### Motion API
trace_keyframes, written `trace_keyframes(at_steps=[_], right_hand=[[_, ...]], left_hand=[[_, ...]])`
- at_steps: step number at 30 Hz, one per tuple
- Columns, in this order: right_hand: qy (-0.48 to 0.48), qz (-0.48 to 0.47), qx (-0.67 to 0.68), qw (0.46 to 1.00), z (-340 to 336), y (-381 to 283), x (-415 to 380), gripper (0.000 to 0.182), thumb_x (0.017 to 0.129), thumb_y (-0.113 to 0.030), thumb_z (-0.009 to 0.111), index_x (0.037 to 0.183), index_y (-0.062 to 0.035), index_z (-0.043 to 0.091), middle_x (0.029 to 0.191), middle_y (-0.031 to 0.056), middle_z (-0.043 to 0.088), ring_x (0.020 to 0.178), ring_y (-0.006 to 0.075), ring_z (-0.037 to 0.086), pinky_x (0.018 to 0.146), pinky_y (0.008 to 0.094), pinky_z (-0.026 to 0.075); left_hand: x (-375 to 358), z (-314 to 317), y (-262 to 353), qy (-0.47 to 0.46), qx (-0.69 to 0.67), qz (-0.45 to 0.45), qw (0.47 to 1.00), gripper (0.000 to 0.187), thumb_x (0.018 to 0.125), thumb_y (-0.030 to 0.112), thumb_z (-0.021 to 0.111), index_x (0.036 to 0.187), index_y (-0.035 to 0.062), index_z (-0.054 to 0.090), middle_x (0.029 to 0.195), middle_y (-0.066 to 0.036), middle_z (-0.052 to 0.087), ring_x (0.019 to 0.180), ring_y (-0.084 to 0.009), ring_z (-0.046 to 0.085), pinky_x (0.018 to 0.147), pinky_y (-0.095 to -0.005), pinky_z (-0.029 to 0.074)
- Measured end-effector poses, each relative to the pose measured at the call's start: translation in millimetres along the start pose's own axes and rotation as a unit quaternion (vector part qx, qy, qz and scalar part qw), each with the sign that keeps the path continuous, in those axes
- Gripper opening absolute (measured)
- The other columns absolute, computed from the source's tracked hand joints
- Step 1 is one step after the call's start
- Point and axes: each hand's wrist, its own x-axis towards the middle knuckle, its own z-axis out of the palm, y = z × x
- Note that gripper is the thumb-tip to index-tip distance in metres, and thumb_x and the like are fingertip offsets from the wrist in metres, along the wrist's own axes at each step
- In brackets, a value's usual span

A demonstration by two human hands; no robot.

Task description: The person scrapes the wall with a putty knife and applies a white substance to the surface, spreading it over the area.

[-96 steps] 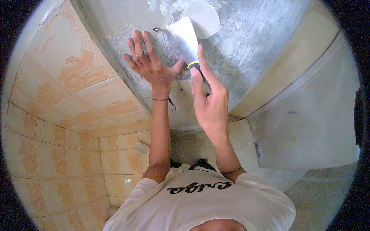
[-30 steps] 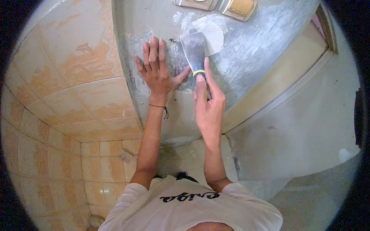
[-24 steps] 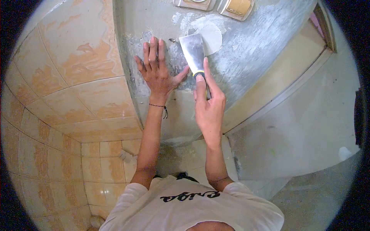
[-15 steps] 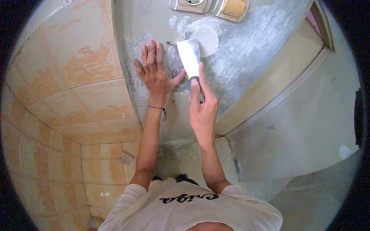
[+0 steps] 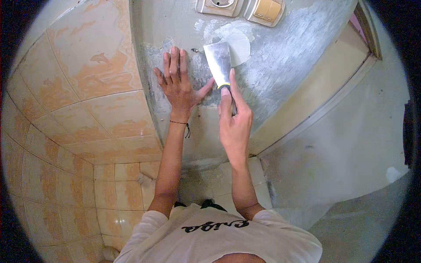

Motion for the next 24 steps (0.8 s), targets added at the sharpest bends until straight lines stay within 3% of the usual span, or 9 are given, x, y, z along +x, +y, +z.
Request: trace_keyframes(at_steps=[9, 11, 15, 17, 18, 20, 21, 23, 24], right_hand=[[0.007, -0.024, 0.016, 1.0, 6, 13, 5, 0.046, 0.106, -0.019, 0.05, 0.15, -0.0052, 0.046, 0.073, 0.0017, 0.052, 0.064, 0.0081, 0.044, 0.056, 0.0275, 0.04], [0.023, -0.02, -0.017, 0.999, 12, 3, 11, 0.045, 0.105, -0.018, 0.05, 0.148, -0.0033, 0.048, 0.1, 0.0356, 0.063, 0.061, 0.0286, 0.06, 0.061, 0.0414, 0.049], [0.017, -0.047, -0.049, 0.998, 2, -9, 5, 0.045, 0.105, -0.018, 0.049, 0.148, -0.0038, 0.047, 0.098, 0.0352, 0.063, 0.064, 0.0308, 0.063, 0.063, 0.0417, 0.05], [-0.013, 0.054, -0.006, 0.998, -1, -14, 6, 0.046, 0.106, -0.019, 0.05, 0.147, -0.0006, 0.047, 0.112, 0.0235, 0.068, 0.08, 0.0128, 0.058, 0.073, 0.0314, 0.049], [-0.015, 0.052, -0.006, 0.999, 1, -14, 8, 0.046, 0.106, -0.019, 0.05, 0.147, -0.0006, 0.047, 0.112, 0.0235, 0.068, 0.08, 0.0128, 0.058, 0.073, 0.0314, 0.049], [0.037, -0.052, -0.031, 0.997, 9, -14, 9, 0.045, 0.105, -0.019, 0.05, 0.146, 0.0006, 0.048, 0.124, 0.0285, 0.065, 0.106, 0.0213, 0.067, 0.086, 0.0352, 0.051], [0.04, -0.052, -0.029, 0.997, 5, -18, 10, 0.045, 0.105, -0.019, 0.05, 0.146, 0.0006, 0.048, 0.124, 0.0285, 0.065, 0.106, 0.0213, 0.067, 0.086, 0.0352, 0.051], [-0.044, 0.123, 0.024, 0.991, -8, -28, 7, 0.045, 0.105, -0.02, 0.05, 0.144, 0.0018, 0.049, 0.136, 0.0294, 0.056, 0.131, 0.0307, 0.054, 0.099, 0.0388, 0.046], [-0.046, 0.119, 0.023, 0.992, -5, -24, 8, 0.045, 0.105, -0.02, 0.05, 0.144, 0.0018, 0.049, 0.136, 0.0294, 0.056, 0.131, 0.0307, 0.054, 0.099, 0.0388, 0.046]], left_hand=[[0, 4, -1, 0.01, 0.012, -0.001, 1.0, 0.107, 0.074, 0.072, 0.068, 0.153, 0.0075, 0.038, 0.158, -0.012, 0.038, 0.15, -0.0299, 0.029, 0.123, -0.0543, 0.005], [-1, 3, 0, 0.007, 0.013, 0.001, 1.0, 0.107, 0.074, 0.072, 0.069, 0.154, 0.0077, 0.038, 0.158, -0.012, 0.037, 0.15, -0.03, 0.028, 0.123, -0.0543, 0.005], [1, 2, 0, 0.004, 0.007, 0.005, 1.0, 0.107, 0.074, 0.07, 0.069, 0.154, 0.0074, 0.037, 0.159, -0.013, 0.036, 0.15, -0.0303, 0.028, 0.123, -0.0544, 0.004], [1, 3, 1, 0.008, 0.005, 0.002, 1.0, 0.106, 0.075, 0.07, 0.069, 0.154, 0.0075, 0.037, 0.159, -0.013, 0.036, 0.15, -0.0303, 0.028, 0.123, -0.0544, 0.004], [1, 3, 1, 0.01, 0.008, 0.001, 1.0, 0.106, 0.075, 0.071, 0.068, 0.154, 0.0075, 0.037, 0.159, -0.013, 0.036, 0.15, -0.0303, 0.028, 0.123, -0.0544, 0.004], [0, 2, 2, 0.009, 0.011, 0.002, 1.0, 0.106, 0.075, 0.071, 0.068, 0.154, 0.0074, 0.037, 0.159, -0.013, 0.036, 0.151, -0.0304, 0.028, 0.124, -0.0544, 0.004], [1, 3, 1, 0.009, 0.011, 0.005, 1.0, 0.106, 0.076, 0.071, 0.067, 0.154, 0.0074, 0.037, 0.159, -0.012, 0.036, 0.151, -0.0304, 0.028, 0.124, -0.0542, 0.004], [0, 2, 0, 0.008, 0.011, 0.007, 1.0, 0.105, 0.076, 0.071, 0.067, 0.154, 0.0074, 0.036, 0.159, -0.012, 0.036, 0.151, -0.0304, 0.028, 0.124, -0.054, 0.004], [1, 2, 1, 0.01, 0.011, 0.006, 1.0, 0.105, 0.077, 0.072, 0.066, 0.154, 0.0074, 0.037, 0.159, -0.012, 0.036, 0.15, -0.0303, 0.028, 0.124, -0.0538, 0.004]])
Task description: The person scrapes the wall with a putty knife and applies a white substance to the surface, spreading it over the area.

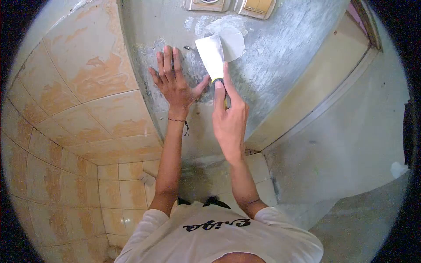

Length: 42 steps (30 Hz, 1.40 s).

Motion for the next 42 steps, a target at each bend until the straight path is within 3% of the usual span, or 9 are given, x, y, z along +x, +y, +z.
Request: trace_keyframes(at_steps=[2, 6, 8, 22, 31, 34, 36, 40, 42], right_hand=[[0.081, -0.156, -0.054, 0.983, 10, 13, 5, 0.045, 0.104, -0.017, 0.05, 0.147, -0.0027, 0.047, 0.106, 0.029, 0.069, 0.079, 0.0344, 0.072, 0.067, 0.0404, 0.052], [0.112, -0.223, -0.069, 0.966, 11, 22, 8, 0.045, 0.104, -0.017, 0.05, 0.146, -0.0011, 0.048, 0.105, 0.0292, 0.069, 0.085, 0.0329, 0.074, 0.07, 0.0397, 0.053], [0.063, -0.116, 0.012, 0.991, -3, 25, 0, 0.044, 0.104, -0.018, 0.05, 0.145, -0.0002, 0.049, 0.11, 0.0307, 0.068, 0.092, 0.0321, 0.074, 0.074, 0.0398, 0.053], [0.03, -0.072, 0.004, 0.997, -13, 27, 4, 0.043, 0.105, -0.021, 0.051, 0.144, -0.0033, 0.052, 0.126, 0.0285, 0.063, 0.114, 0.0359, 0.067, 0.088, 0.0395, 0.052], [0.039, -0.116, -0.022, 0.992, -11, 30, 9, 0.043, 0.105, -0.02, 0.051, 0.144, -0.002, 0.052, 0.12, 0.0301, 0.065, 0.1, 0.0321, 0.073, 0.078, 0.0392, 0.053], [0.026, -0.046, -0.037, 0.998, -11, 24, 4, 0.043, 0.104, -0.02, 0.051, 0.144, -0.0026, 0.052, 0.107, 0.0325, 0.066, 0.075, 0.0276, 0.071, 0.068, 0.0393, 0.051], [0.055, -0.123, -0.015, 0.991, -8, 31, 5, 0.043, 0.104, -0.02, 0.052, 0.144, -0.0036, 0.053, 0.09, 0.0322, 0.063, 0.054, 0.0234, 0.05, 0.055, 0.0394, 0.044], [0.067, -0.118, -0.032, 0.99, -6, 24, 6, 0.042, 0.104, -0.019, 0.052, 0.144, -0.0033, 0.053, 0.08, 0.0308, 0.058, 0.052, 0.0246, 0.041, 0.052, 0.0399, 0.041], [0.035, -0.069, -0.06, 0.995, -9, 25, 2, 0.045, 0.106, -0.023, 0.052, 0.148, -0.0074, 0.05, 0.078, 0.0041, 0.057, 0.062, 0.0078, 0.042, 0.054, 0.0277, 0.04]], left_hand=[[2, 1, 1, 0.003, 0.001, -0.003, 1.0, 0.105, 0.077, 0.072, 0.065, 0.154, 0.0073, 0.037, 0.158, -0.012, 0.037, 0.15, -0.0302, 0.029, 0.124, -0.0536, 0.004], [1, 2, 0, -0.002, 0.008, -0.002, 1.0, 0.106, 0.076, 0.074, 0.066, 0.154, 0.0074, 0.037, 0.158, -0.012, 0.038, 0.149, -0.0297, 0.03, 0.124, -0.0533, 0.005], [-1, 0, -1, -0.002, 0.011, 0.001, 1.0, 0.108, 0.075, 0.075, 0.067, 0.154, 0.0075, 0.037, 0.157, -0.012, 0.038, 0.149, -0.0296, 0.03, 0.124, -0.0533, 0.005], [0, 1, 0, 0.009, 0.019, 0.005, 1.0, 0.11, 0.072, 0.073, 0.071, 0.152, 0.0052, 0.039, 0.156, -0.013, 0.039, 0.148, -0.0306, 0.033, 0.124, -0.0532, 0.005], [0, 1, 1, 0.005, 0.012, 0.001, 1.0, 0.11, 0.073, 0.075, 0.07, 0.152, 0.0054, 0.039, 0.156, -0.013, 0.039, 0.148, -0.0315, 0.032, 0.123, -0.0545, 0.004], [-1, 3, -1, 0.006, 0.023, 0.005, 1.0, 0.111, 0.072, 0.076, 0.069, 0.152, 0.0056, 0.039, 0.156, -0.013, 0.039, 0.148, -0.0315, 0.032, 0.123, -0.0545, 0.004], [-1, 2, -1, 0.005, 0.019, 0.005, 1.0, 0.111, 0.072, 0.076, 0.069, 0.152, 0.0057, 0.039, 0.156, -0.013, 0.039, 0.149, -0.0315, 0.031, 0.123, -0.0546, 0.004], [-1, 2, 0, 0.006, 0.015, 0.001, 1.0, 0.111, 0.072, 0.075, 0.069, 0.152, 0.0057, 0.039, 0.157, -0.013, 0.039, 0.149, -0.0313, 0.031, 0.123, -0.0547, 0.004], [-1, 2, -1, 0.001, 0.015, 0.003, 1.0, 0.111, 0.072, 0.075, 0.069, 0.153, 0.0057, 0.038, 0.157, -0.013, 0.039, 0.149, -0.0314, 0.03, 0.123, -0.0547, 0.004]])
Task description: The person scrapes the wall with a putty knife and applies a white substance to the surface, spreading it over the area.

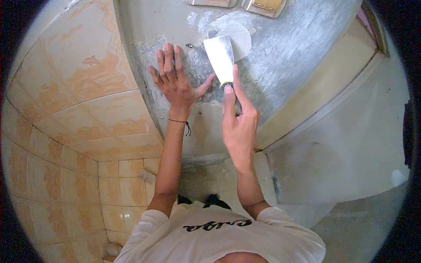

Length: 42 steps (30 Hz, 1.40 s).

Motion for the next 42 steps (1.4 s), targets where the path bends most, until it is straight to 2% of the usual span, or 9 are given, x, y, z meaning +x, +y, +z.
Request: trace_keyframes(at_steps=[1, 3, 4, 6, 10, 19, 21, 40, 42], right_hand=[[0.001, 0.001, 0.001, 1.0, 1, -1, 0, 0.045, 0.106, -0.023, 0.052, 0.148, -0.0074, 0.05, 0.078, 0.0041, 0.057, 0.062, 0.0078, 0.042, 0.054, 0.0277, 0.04], [0.017, -0.008, 0.016, 1.0, 4, -2, 4, 0.043, 0.104, -0.018, 0.053, 0.144, -0.0044, 0.053, 0.081, 0.031, 0.059, 0.053, 0.0266, 0.045, 0.056, 0.0407, 0.044], [0.016, -0.004, 0.015, 1.0, 4, -2, 3, 0.043, 0.104, -0.018, 0.053, 0.144, -0.0044, 0.053, 0.081, 0.031, 0.059, 0.053, 0.0266, 0.045, 0.056, 0.0407, 0.044], [0.033, -0.052, 0.028, 0.998, 8, -2, 4, 0.045, 0.106, -0.021, 0.052, 0.148, -0.0076, 0.049, 0.072, 0.0022, 0.051, 0.062, 0.0077, 0.04, 0.053, 0.0274, 0.038], [0.008, -0.008, 0.025, 1.0, 3, -6, 3, 0.045, 0.106, -0.021, 0.052, 0.148, -0.0074, 0.048, 0.073, 0.0022, 0.052, 0.062, 0.0077, 0.04, 0.054, 0.0275, 0.039], [0.021, -0.049, 0.028, 0.998, 2, -7, 4, 0.045, 0.106, -0.019, 0.053, 0.149, -0.0075, 0.048, 0.087, 0.0047, 0.061, 0.064, 0.0084, 0.041, 0.056, 0.027, 0.042], [0.011, -0.008, 0.031, 0.999, 1, -11, -1, 0.043, 0.105, -0.017, 0.051, 0.145, -0.0018, 0.05, 0.106, 0.0322, 0.066, 0.081, 0.0386, 0.072, 0.068, 0.0412, 0.052], [-0.015, 0.054, -0.032, 0.998, 2, -22, 3, 0.043, 0.104, -0.017, 0.051, 0.145, -0.0021, 0.05, 0.097, 0.0326, 0.066, 0.074, 0.0357, 0.07, 0.065, 0.0408, 0.05], [0.037, -0.045, 0.019, 0.998, 9, -20, 2, 0.043, 0.104, -0.017, 0.051, 0.145, -0.002, 0.05, 0.096, 0.0335, 0.065, 0.075, 0.0384, 0.07, 0.065, 0.0413, 0.05]], left_hand=[[0, 0, -1, -0.002, 0.002, 0.0, 1.0, 0.111, 0.073, 0.075, 0.069, 0.153, 0.0057, 0.038, 0.157, -0.013, 0.038, 0.149, -0.0315, 0.03, 0.123, -0.0546, 0.004], [3, 1, -1, 0.001, 0.0, -0.003, 1.0, 0.111, 0.073, 0.075, 0.07, 0.153, 0.0057, 0.038, 0.157, -0.013, 0.038, 0.149, -0.0316, 0.03, 0.123, -0.0547, 0.004], [1, -1, 1, -0.003, -0.005, -0.005, 1.0, 0.111, 0.073, 0.075, 0.07, 0.153, 0.0057, 0.038, 0.157, -0.013, 0.038, 0.149, -0.0318, 0.03, 0.123, -0.0547, 0.004], [2, 0, 0, -0.003, -0.003, -0.001, 1.0, 0.111, 0.072, 0.075, 0.07, 0.153, 0.0056, 0.038, 0.157, -0.013, 0.037, 0.149, -0.0319, 0.03, 0.123, -0.0546, 0.004], [1, -2, 1, -0.003, -0.007, -0.003, 1.0, 0.111, 0.072, 0.075, 0.07, 0.153, 0.0052, 0.038, 0.158, -0.013, 0.037, 0.149, -0.0319, 0.03, 0.123, -0.0544, 0.004], [1, 0, 1, 0.0, -0.001, -0.002, 1.0, 0.111, 0.073, 0.075, 0.069, 0.153, 0.005, 0.038, 0.157, -0.014, 0.038, 0.15, -0.0314, 0.029, 0.123, -0.0542, 0.005], [-2, -2, 1, -0.01, 0.0, -0.005, 1.0, 0.11, 0.074, 0.076, 0.068, 0.153, 0.005, 0.037, 0.157, -0.014, 0.038, 0.15, -0.0313, 0.029, 0.123, -0.0541, 0.005], [0, -1, 0, -0.006, -0.003, -0.007, 1.0, 0.111, 0.073, 0.077, 0.067, 0.153, 0.0053, 0.038, 0.157, -0.013, 0.039, 0.149, -0.0305, 0.031, 0.124, -0.0536, 0.004], [-1, -1, 1, -0.008, -0.002, -0.005, 1.0, 0.111, 0.073, 0.077, 0.067, 0.153, 0.0052, 0.038, 0.157, -0.013, 0.039, 0.149, -0.0306, 0.031, 0.124, -0.0535, 0.004]])
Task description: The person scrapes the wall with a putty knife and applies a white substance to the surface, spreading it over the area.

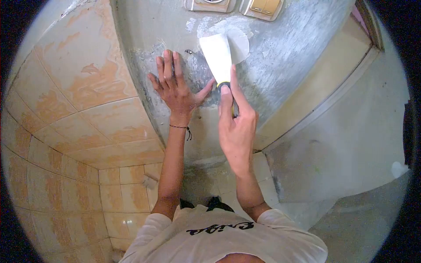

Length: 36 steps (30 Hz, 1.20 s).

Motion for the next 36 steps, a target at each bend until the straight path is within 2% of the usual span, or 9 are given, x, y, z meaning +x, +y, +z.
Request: trace_keyframes(at_steps=[10, 12, 13, 22, 24, 25, 27, 31, 36], right_hand=[[-0.026, 0.039, -0.011, 0.999, -5, 5, -5, 0.043, 0.104, -0.018, 0.051, 0.145, -0.0024, 0.05, 0.097, 0.0335, 0.064, 0.075, 0.0417, 0.069, 0.064, 0.0414, 0.05], [-0.002, 0.018, 0.013, 1.0, 1, 9, 0, 0.045, 0.106, -0.019, 0.052, 0.148, -0.0053, 0.048, 0.072, -0.0012, 0.045, 0.064, 0.008, 0.038, 0.055, 0.0267, 0.037], [-0.002, 0.017, 0.013, 1.0, 0, 8, 0, 0.045, 0.106, -0.019, 0.052, 0.148, -0.0053, 0.048, 0.072, -0.0012, 0.045, 0.064, 0.008, 0.038, 0.055, 0.0267, 0.037], [0.014, -0.014, 0.001, 1.0, 1, 3, 3, 0.044, 0.106, -0.02, 0.052, 0.147, -0.0036, 0.049, 0.078, 0.0032, 0.053, 0.065, 0.0083, 0.04, 0.055, 0.0275, 0.039], [-0.048, 0.071, -0.064, 0.994, -10, -9, 1, 0.044, 0.104, -0.016, 0.052, 0.145, -0.0029, 0.05, 0.098, 0.0349, 0.063, 0.073, 0.0419, 0.068, 0.063, 0.0424, 0.049], [-0.046, 0.074, -0.064, 0.994, -8, -4, -3, 0.044, 0.104, -0.016, 0.052, 0.145, -0.0029, 0.05, 0.098, 0.0349, 0.063, 0.073, 0.0419, 0.068, 0.063, 0.0424, 0.049], [-0.003, -0.006, -0.022, 1.0, -3, 4, 0, 0.043, 0.104, -0.017, 0.051, 0.145, -0.0027, 0.05, 0.095, 0.035, 0.062, 0.069, 0.0401, 0.067, 0.063, 0.043, 0.048], [-0.002, -0.006, -0.022, 1.0, -2, -4, 4, 0.043, 0.105, -0.018, 0.05, 0.145, -0.0027, 0.05, 0.097, 0.0351, 0.063, 0.073, 0.0407, 0.068, 0.064, 0.0426, 0.049], [-0.032, 0.057, -0.025, 0.998, -6, 3, -2, 0.044, 0.105, -0.019, 0.05, 0.145, -0.0025, 0.05, 0.1, 0.0355, 0.063, 0.076, 0.0408, 0.069, 0.065, 0.0427, 0.049]], left_hand=[[3, -3, 0, -0.004, -0.001, -0.001, 1.0, 0.109, 0.074, 0.076, 0.067, 0.153, 0.0051, 0.038, 0.157, -0.013, 0.039, 0.149, -0.0312, 0.031, 0.124, -0.0538, 0.005], [4, -1, 1, 0.007, -0.006, -0.003, 1.0, 0.109, 0.074, 0.076, 0.067, 0.153, 0.0052, 0.038, 0.157, -0.013, 0.039, 0.149, -0.031, 0.031, 0.124, -0.0538, 0.005], [3, -1, 1, 0.012, -0.01, -0.001, 1.0, 0.109, 0.074, 0.076, 0.067, 0.153, 0.0053, 0.038, 0.157, -0.013, 0.039, 0.149, -0.0309, 0.031, 0.124, -0.0538, 0.005], [1, -2, 0, 0.003, -0.006, -0.004, 1.0, 0.109, 0.074, 0.075, 0.068, 0.153, 0.006, 0.038, 0.157, -0.012, 0.038, 0.149, -0.0298, 0.031, 0.124, -0.0539, 0.004], [3, -1, 0, 0.005, -0.008, 0.0, 1.0, 0.109, 0.074, 0.074, 0.069, 0.153, 0.0062, 0.038, 0.158, -0.012, 0.038, 0.149, -0.0298, 0.031, 0.124, -0.0541, 0.004], [2, -3, 0, 0.002, -0.013, 0.002, 1.0, 0.109, 0.073, 0.074, 0.069, 0.153, 0.0063, 0.038, 0.158, -0.012, 0.038, 0.149, -0.0298, 0.03, 0.124, -0.0544, 0.004], [4, -1, -1, 0.006, -0.015, -0.001, 1.0, 0.11, 0.073, 0.074, 0.069, 0.153, 0.0063, 0.037, 0.158, -0.012, 0.038, 0.149, -0.0298, 0.03, 0.124, -0.0546, 0.004], [1, -2, -1, 0.0, -0.018, -0.002, 1.0, 0.11, 0.073, 0.075, 0.068, 0.153, 0.0063, 0.037, 0.158, -0.012, 0.037, 0.15, -0.0297, 0.028, 0.123, -0.0549, 0.005], [2, -1, -1, -0.003, -0.013, -0.002, 1.0, 0.11, 0.074, 0.075, 0.068, 0.153, 0.0061, 0.037, 0.158, -0.013, 0.037, 0.15, -0.0306, 0.029, 0.123, -0.055, 0.005]])
